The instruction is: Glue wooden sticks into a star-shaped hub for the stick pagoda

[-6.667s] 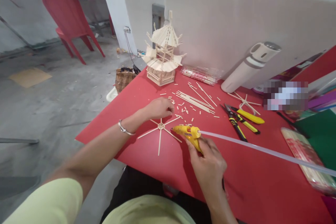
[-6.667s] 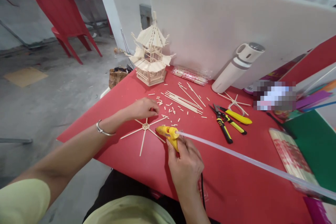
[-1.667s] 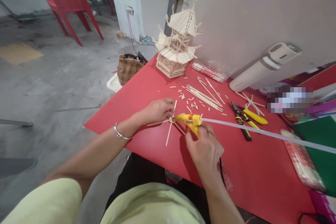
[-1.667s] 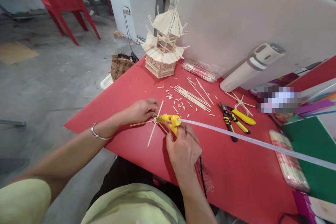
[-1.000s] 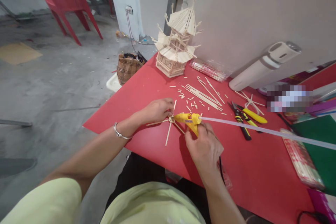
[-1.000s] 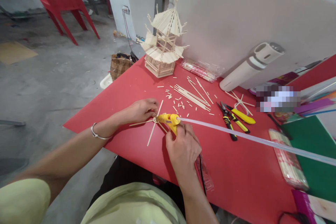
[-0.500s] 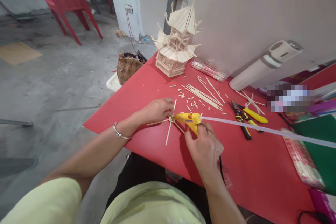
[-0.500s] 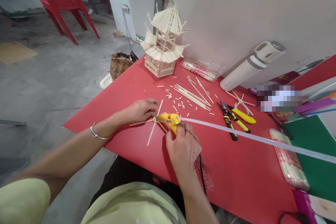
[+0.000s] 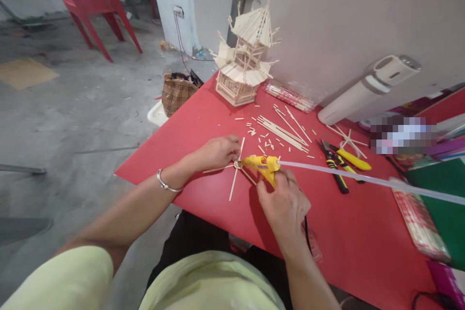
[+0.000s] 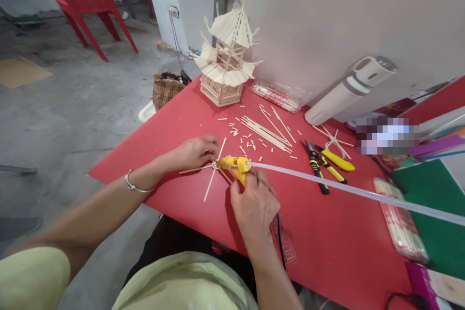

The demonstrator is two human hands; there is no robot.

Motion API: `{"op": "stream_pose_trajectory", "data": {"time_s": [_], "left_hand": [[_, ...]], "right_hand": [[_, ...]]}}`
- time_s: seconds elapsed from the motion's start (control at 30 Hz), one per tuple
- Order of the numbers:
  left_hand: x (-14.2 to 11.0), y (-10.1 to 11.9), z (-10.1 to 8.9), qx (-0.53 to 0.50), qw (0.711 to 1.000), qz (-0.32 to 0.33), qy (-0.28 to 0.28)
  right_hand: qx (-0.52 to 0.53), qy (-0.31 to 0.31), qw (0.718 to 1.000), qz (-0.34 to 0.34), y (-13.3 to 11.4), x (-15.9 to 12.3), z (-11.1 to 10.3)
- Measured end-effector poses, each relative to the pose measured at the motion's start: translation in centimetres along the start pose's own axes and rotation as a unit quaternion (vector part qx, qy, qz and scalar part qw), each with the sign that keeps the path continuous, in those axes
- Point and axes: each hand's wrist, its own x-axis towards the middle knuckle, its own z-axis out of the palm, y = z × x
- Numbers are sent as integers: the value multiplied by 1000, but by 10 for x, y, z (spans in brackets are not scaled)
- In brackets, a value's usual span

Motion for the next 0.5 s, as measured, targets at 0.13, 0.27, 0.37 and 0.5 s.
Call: {"op": "stream_pose_trajectory", "data": {"time_s": [0.13, 0.27, 0.37, 0.5], "left_hand": [[0, 1, -1, 3, 1000, -3, -2], [0, 1, -1, 0, 1000, -3, 2], [1, 0, -1, 4, 1000, -3, 5], [1, 0, 0, 3, 1000, -1, 5]], "right_hand": [[-1, -2, 1000, 0, 0, 1, -1], [2, -4, 1000, 0, 0, 0, 0], [3, -10, 1000, 5, 0, 0, 0], [6, -8, 1000, 2, 0, 0, 0]]}}
